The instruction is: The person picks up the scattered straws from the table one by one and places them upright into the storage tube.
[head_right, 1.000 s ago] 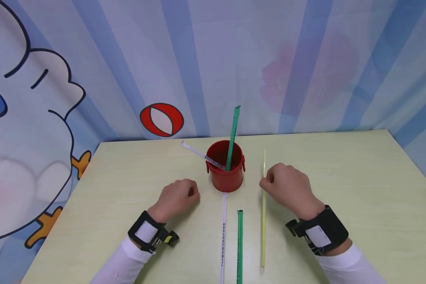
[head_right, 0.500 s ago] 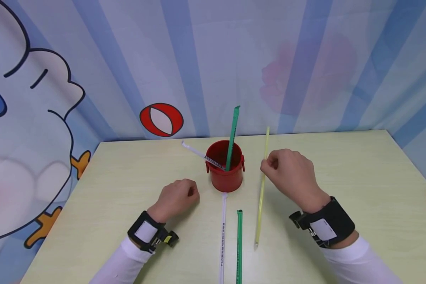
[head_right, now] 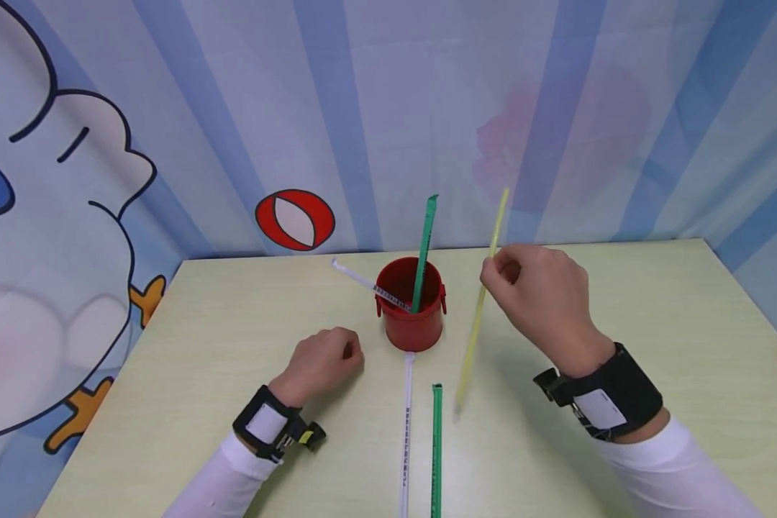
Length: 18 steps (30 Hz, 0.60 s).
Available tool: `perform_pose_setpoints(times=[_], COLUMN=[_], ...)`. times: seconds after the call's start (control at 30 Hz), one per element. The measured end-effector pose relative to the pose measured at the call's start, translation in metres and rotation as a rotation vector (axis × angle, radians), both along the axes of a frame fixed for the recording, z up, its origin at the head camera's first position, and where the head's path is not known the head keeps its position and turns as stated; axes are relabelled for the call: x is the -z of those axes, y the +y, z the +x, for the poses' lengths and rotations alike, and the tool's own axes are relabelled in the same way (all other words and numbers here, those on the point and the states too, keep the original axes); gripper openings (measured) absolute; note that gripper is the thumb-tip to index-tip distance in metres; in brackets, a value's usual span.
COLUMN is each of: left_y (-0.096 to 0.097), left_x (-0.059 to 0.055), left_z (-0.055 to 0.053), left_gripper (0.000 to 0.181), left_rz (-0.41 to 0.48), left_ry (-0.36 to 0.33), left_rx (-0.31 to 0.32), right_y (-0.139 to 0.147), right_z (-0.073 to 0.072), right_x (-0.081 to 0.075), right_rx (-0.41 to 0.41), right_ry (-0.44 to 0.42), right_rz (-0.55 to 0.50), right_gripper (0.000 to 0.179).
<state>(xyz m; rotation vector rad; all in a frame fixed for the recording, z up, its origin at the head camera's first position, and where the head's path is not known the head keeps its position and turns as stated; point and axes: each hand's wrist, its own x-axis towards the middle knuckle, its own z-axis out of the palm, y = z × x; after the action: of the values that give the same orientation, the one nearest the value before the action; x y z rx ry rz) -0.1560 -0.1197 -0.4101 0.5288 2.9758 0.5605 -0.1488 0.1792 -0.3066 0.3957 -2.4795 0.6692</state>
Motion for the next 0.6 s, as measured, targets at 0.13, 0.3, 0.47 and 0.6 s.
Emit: perform_pose_setpoints(times=[0.13, 0.3, 0.47, 0.6], left_y=[0.000, 0.000, 0.000, 0.000], left_x=[0.000, 0.000, -0.001, 0.001], left_z=[0.000, 0.001, 0.001, -0.001], left_gripper=[0.024, 0.023, 0.024, 0.023], left_rz=[0.000, -0.003, -0.003, 0.000], left_ry=[0.001, 0.001, -0.006, -0.009], left_rx=[0.002, 0.001, -0.004, -0.003], right_y=[-0.002, -0.005, -0.007, -0.006], right_z=[0.000, 0.000, 0.000, -0.002], right_x=[-0.005, -0.013, -0.024, -0.032], right_rx=[-0.005, -0.022, -0.042, -0.053], right_ry=[0.093, 0.168, 0.239, 0.307], right_rz=[-0.047, -0.091, -0.123, -0.208], right_gripper=[0.016, 0.015, 0.016, 0.016])
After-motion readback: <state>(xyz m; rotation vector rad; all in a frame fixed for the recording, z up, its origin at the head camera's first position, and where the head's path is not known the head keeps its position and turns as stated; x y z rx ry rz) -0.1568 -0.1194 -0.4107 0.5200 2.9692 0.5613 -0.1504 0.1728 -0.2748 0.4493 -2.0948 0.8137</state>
